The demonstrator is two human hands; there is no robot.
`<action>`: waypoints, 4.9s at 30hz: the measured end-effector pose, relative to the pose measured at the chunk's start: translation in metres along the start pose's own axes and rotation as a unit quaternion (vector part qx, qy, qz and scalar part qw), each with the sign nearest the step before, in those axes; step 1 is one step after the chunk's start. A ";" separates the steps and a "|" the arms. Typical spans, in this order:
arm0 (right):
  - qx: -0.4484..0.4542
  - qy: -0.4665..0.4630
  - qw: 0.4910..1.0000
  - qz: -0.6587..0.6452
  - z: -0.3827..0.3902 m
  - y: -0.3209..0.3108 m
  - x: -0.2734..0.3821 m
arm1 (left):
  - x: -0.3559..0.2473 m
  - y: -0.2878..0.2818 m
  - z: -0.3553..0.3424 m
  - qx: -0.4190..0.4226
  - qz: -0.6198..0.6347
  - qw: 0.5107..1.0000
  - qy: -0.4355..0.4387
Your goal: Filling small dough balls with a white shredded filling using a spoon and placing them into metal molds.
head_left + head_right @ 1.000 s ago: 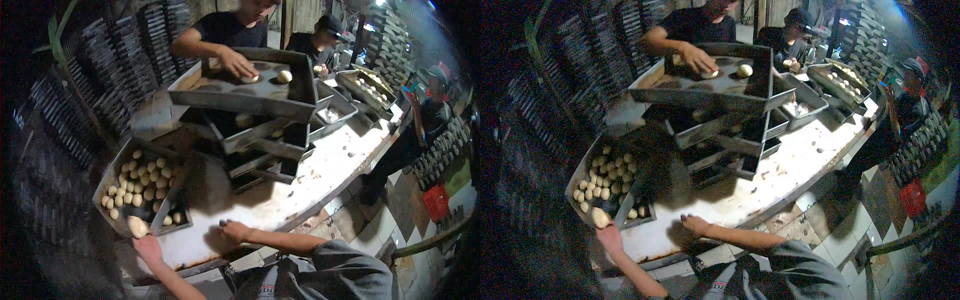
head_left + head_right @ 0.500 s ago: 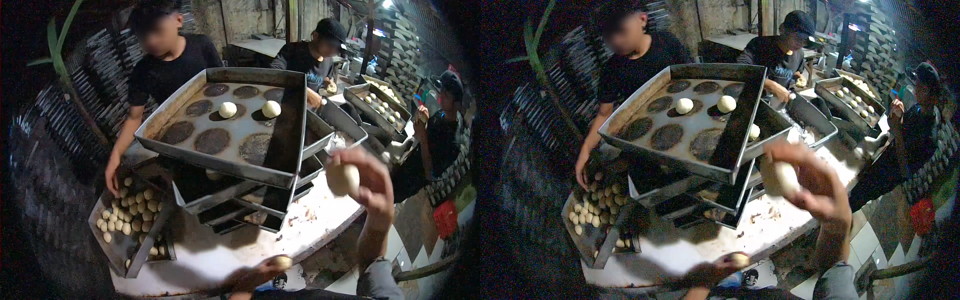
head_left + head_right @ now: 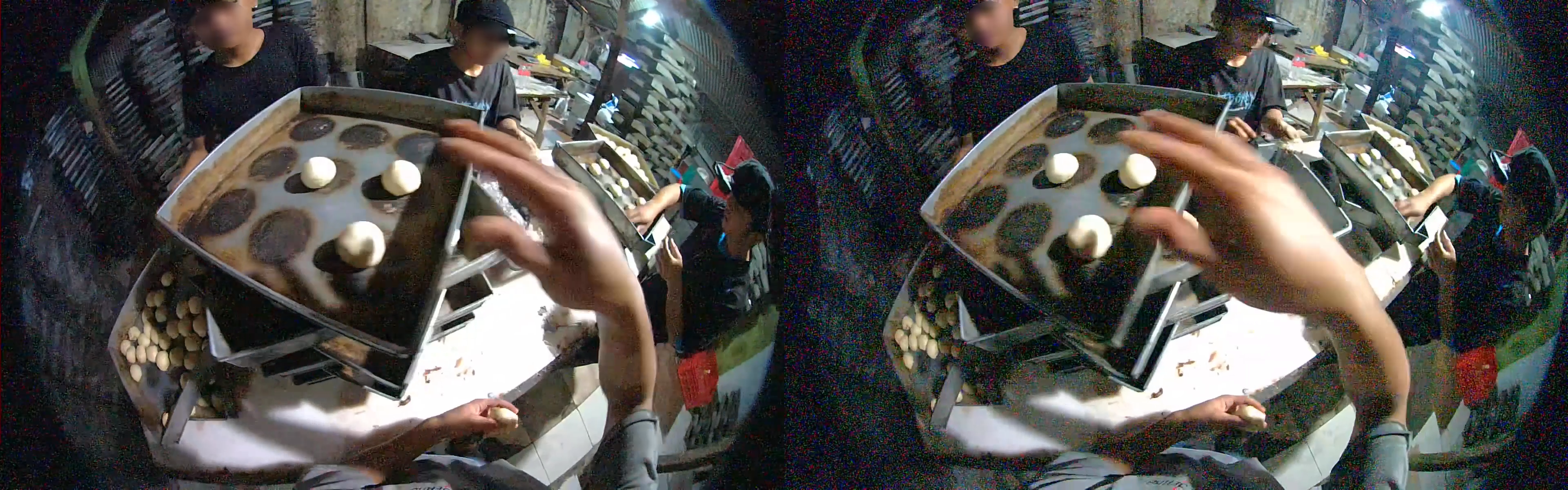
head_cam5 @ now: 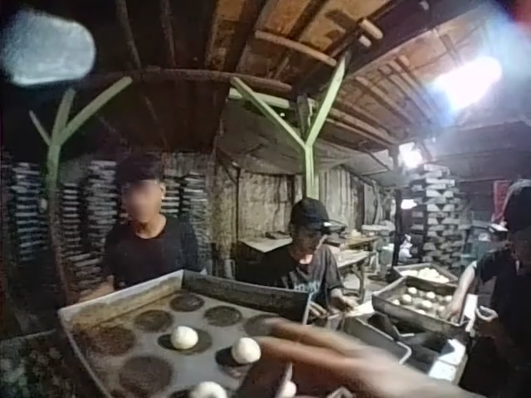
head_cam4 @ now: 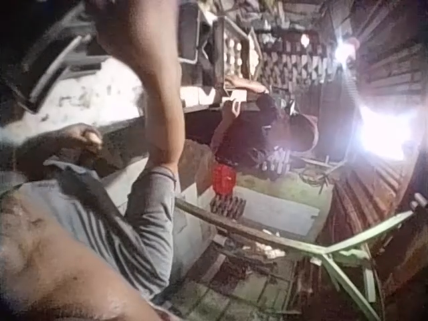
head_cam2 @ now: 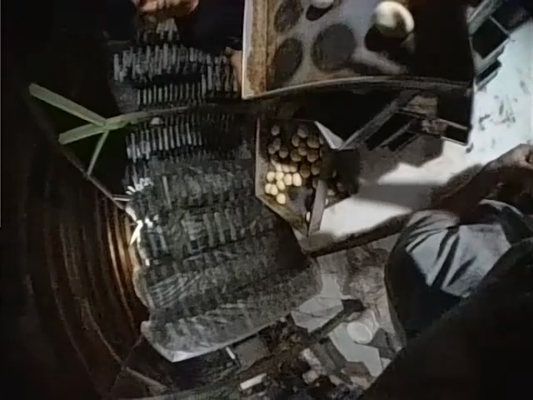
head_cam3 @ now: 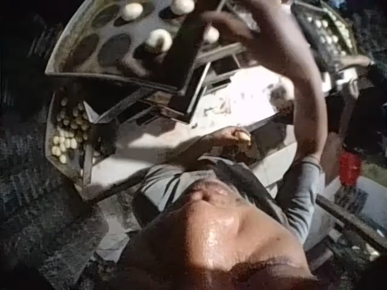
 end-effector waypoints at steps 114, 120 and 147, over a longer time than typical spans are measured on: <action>0.093 0.292 0.875 -0.375 0.469 -0.057 -0.164 | 0.094 0.081 -0.158 -0.702 -0.018 0.530 0.475; 0.143 0.067 0.932 -0.325 0.438 0.004 -0.078 | 0.110 0.105 -0.050 -0.732 -0.086 0.550 0.392; 0.175 0.240 0.827 -0.477 0.308 0.341 0.131 | 0.056 0.057 0.344 -0.777 -0.165 0.509 0.332</action>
Point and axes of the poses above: each hand's wrist, its own z-axis away from the middle knuckle, its own y-axis out of the palm, x = y × z, the point moved 6 cm from there along -z, towards the middle knuckle, and after that the axes turned 8 degrees about -x, right-handed, at the moved point
